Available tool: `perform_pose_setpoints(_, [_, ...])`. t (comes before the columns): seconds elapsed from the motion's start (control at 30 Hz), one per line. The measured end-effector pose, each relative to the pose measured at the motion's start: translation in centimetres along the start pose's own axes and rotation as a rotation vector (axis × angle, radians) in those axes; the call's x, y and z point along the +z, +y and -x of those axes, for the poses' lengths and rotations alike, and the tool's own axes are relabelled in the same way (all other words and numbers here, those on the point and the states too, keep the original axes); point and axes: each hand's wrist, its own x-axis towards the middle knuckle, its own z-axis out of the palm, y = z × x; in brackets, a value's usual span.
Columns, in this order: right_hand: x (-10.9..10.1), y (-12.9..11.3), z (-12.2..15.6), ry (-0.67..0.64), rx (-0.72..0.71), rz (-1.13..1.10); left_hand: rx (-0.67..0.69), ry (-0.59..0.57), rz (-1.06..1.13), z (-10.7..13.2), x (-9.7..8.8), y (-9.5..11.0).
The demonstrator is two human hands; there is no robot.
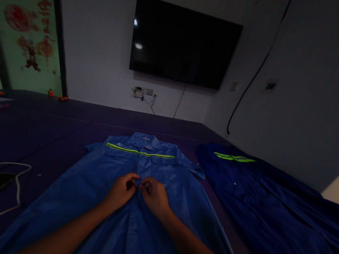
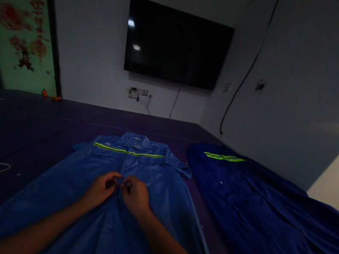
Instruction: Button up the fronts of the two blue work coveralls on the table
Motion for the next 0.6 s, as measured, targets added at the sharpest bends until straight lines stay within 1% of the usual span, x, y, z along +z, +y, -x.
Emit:
perform_pose_setpoints(0.23, [-0.40,-0.64,0.19,-0.011,-0.022,0.015,0.032,-0.033,-0.018,0.26,0.00,0.14])
perform_pose_setpoints(0.6, [-0.64,-0.86,0.09,-0.002,0.021,0.026,0.019,-0.039,-0.044,0.29,0.05,0.34])
